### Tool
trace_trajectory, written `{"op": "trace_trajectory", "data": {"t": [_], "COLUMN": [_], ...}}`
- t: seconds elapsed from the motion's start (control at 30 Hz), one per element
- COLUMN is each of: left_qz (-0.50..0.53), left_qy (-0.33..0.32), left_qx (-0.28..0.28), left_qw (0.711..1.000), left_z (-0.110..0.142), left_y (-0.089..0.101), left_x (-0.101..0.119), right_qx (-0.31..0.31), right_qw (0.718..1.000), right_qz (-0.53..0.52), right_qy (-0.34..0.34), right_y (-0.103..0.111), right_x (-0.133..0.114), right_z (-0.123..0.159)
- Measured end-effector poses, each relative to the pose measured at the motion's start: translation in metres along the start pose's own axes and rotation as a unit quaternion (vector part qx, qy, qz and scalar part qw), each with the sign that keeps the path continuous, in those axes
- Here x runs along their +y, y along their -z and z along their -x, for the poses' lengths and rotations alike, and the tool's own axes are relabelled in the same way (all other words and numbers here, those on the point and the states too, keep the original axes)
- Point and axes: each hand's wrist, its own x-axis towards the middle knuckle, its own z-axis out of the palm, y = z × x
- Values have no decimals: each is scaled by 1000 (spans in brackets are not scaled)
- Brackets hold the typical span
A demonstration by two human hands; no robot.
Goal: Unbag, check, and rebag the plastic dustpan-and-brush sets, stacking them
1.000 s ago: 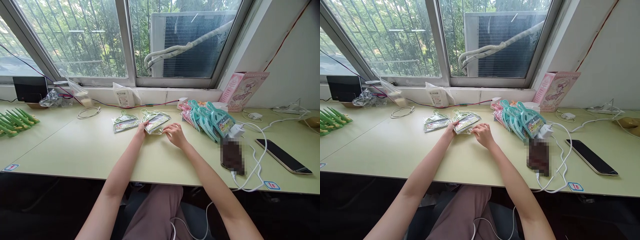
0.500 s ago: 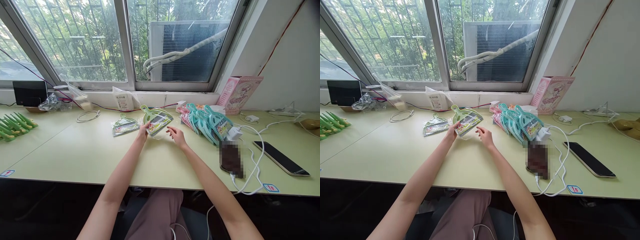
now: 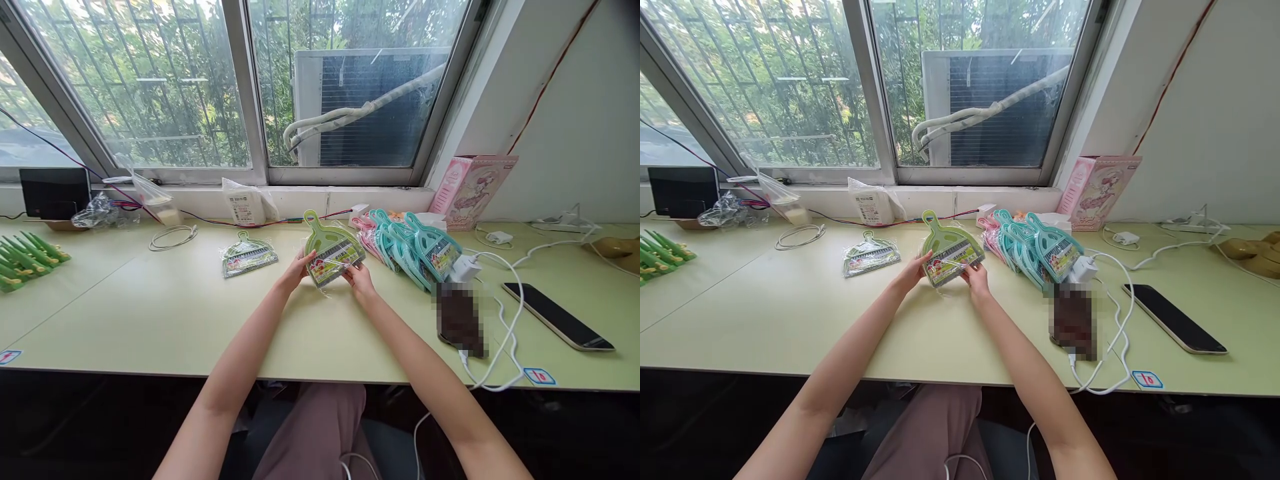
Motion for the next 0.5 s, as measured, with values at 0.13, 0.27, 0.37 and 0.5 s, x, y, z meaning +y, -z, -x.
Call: {"op": "trace_trajectory", "data": {"t": [0.13,0.27,0.37,0.5], "left_qz": [-7,-10,-18,-9], "left_qy": [31,13,2,-30], "left_qx": [72,154,147,147], "left_qw": [997,988,989,989], "left_z": [-7,-14,-14,-10], "left_y": [-1,8,16,21], "left_x": [1,0,3,11], "right_qx": [16,25,27,10], "right_qw": [1000,1000,999,1000], "right_qz": [2,15,18,12], "right_qy": [-2,4,-6,-12], "right_y": [2,4,3,1], "right_x": [-4,-9,-13,-18], "right_z": [0,1,4,7]}}
